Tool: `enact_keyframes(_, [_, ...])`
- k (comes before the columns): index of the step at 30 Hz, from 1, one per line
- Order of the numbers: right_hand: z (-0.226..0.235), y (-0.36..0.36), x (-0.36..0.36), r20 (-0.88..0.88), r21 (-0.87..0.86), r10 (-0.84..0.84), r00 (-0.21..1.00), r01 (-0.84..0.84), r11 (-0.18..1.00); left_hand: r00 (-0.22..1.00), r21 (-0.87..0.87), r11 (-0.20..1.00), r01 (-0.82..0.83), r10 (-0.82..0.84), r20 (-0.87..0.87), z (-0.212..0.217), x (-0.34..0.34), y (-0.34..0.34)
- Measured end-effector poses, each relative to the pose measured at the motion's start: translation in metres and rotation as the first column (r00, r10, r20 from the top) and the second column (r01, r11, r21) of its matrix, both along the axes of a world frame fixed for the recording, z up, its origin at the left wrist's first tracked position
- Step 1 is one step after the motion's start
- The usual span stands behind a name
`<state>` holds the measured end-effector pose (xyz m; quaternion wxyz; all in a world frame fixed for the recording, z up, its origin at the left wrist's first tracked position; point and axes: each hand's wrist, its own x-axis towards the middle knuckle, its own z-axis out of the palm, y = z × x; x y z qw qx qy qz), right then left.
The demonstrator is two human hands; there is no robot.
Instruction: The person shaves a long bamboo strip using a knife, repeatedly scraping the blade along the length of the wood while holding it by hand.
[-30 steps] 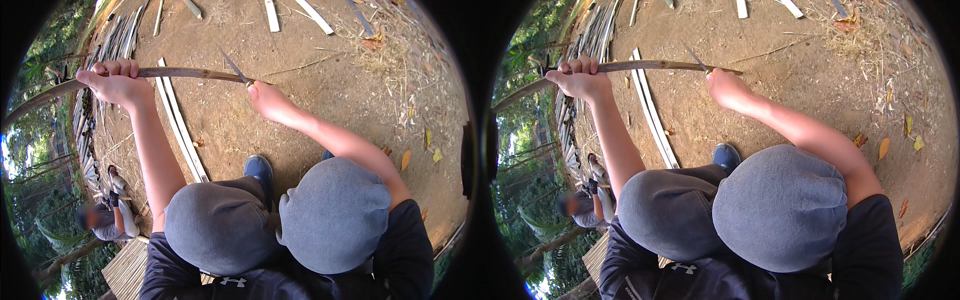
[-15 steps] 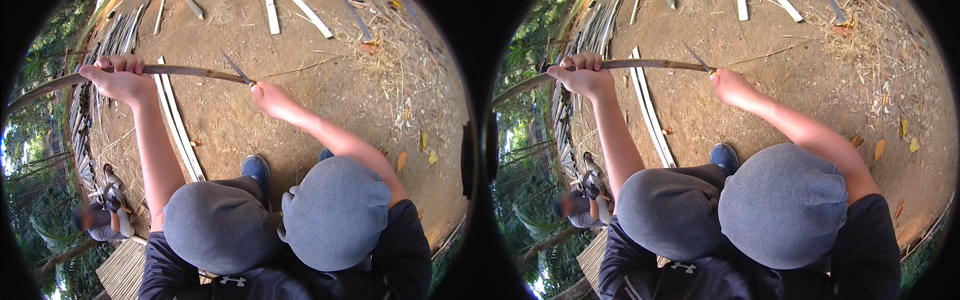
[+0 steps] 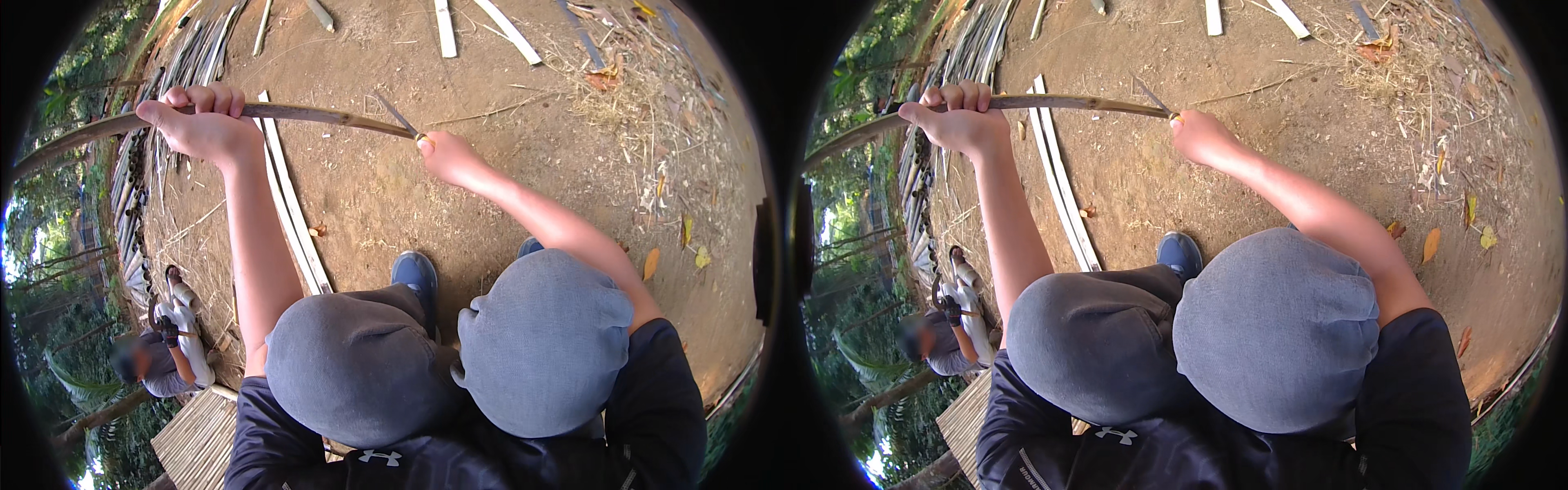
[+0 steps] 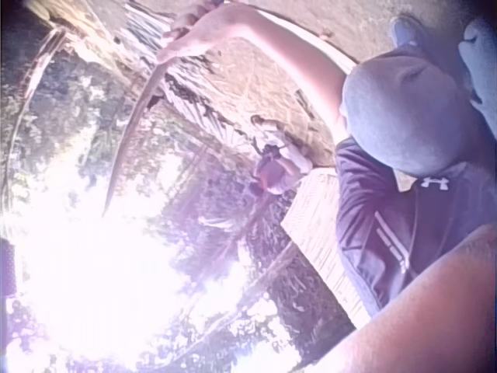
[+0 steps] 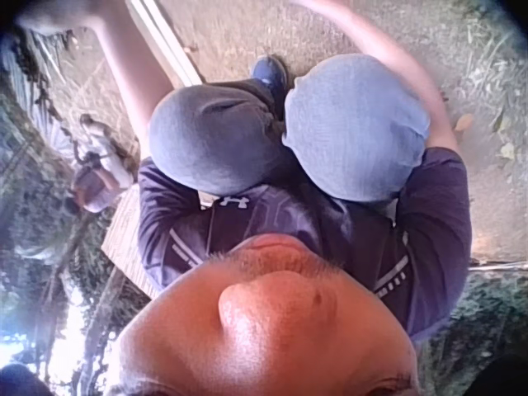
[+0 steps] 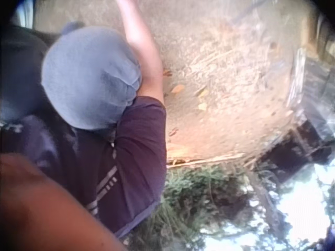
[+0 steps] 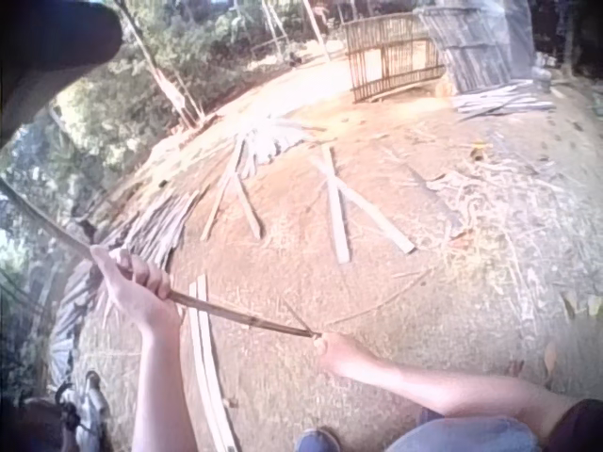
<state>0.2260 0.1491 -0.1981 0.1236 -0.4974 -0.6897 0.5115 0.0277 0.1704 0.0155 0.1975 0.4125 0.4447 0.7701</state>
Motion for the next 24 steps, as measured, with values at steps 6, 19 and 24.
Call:
enact_keyframes(6, [0.009,-0.023,-0.003,-0.166,0.0,-0.074,0.983,0.075,0.997,0.998,0.026,1.0,0.005,-0.004,-0.061,-0.005,-0.005,-0.001])
enact_keyframes(19, [-0.013,-0.016,-0.005,-0.056,-0.002,-0.018,0.998,0.018,1.0,0.997,0.006,0.997,-0.078,0.078,0.023,-0.009,-0.026,0.002])
enact_keyframes(24, [-0.038,-0.01,0.005,0.022,-0.115,-0.021,1.0,0.024,0.993,0.996,-0.015,0.996,-0.09,0.09,0.027,-0.007,-0.019,0.001])
